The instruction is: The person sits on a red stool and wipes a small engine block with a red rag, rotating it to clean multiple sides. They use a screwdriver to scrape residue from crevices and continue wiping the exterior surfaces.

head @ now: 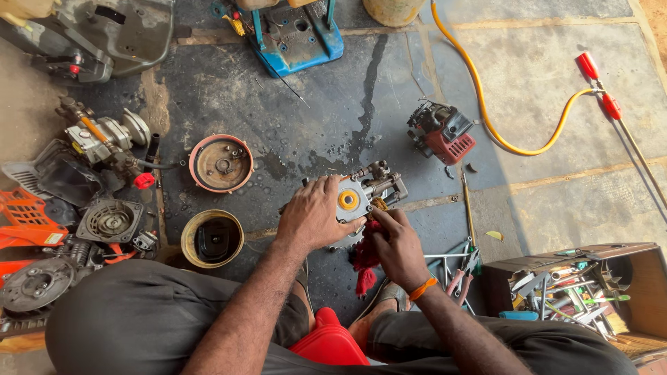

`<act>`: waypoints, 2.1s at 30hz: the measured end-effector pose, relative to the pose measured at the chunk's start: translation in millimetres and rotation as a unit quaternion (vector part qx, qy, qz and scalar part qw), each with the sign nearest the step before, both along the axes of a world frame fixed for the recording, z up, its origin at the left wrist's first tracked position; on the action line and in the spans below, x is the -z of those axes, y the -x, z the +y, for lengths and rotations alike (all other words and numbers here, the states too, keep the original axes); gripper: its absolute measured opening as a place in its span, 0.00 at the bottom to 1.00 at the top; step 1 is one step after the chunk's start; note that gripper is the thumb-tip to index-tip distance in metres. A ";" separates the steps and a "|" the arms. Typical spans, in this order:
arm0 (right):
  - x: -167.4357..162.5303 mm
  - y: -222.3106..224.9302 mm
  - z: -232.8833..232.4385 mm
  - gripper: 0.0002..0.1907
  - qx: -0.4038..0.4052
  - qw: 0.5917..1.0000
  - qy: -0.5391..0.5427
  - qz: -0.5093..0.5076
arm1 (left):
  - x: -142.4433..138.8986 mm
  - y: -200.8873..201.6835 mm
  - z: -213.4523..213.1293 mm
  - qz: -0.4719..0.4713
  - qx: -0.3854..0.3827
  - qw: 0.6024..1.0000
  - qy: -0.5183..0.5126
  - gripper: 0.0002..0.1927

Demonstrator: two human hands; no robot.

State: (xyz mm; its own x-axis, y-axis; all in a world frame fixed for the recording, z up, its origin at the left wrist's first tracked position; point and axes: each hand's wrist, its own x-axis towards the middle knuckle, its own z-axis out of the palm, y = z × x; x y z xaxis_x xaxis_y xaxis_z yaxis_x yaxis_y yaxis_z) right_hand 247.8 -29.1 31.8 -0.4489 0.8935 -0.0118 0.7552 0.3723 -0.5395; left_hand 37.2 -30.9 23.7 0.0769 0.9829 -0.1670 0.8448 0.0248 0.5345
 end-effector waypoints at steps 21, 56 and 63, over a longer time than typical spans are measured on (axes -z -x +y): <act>2.6 18.3 -49.7 0.26 -0.162 0.984 -0.070 -0.003 | 0.3 -3.9 0.5 -0.041 -0.022 0.997 -0.065 0.50; 8.6 -0.3 43.4 0.14 0.091 0.994 -0.062 -0.001 | -2.0 -14.3 7.1 -0.019 -0.033 0.999 -0.027 0.44; 4.1 -10.6 71.0 0.14 0.242 0.957 -0.113 -0.116 | -3.2 -10.7 5.0 -0.026 -0.029 0.999 0.011 0.43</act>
State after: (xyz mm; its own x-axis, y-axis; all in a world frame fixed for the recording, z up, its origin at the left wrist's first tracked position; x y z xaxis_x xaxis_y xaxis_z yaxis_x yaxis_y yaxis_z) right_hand 258.4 41.8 27.7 0.0099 0.9874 0.1578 0.9582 0.0358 -0.2838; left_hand 47.9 -25.9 27.0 0.0285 0.9823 -0.1852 0.8123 0.0852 0.5770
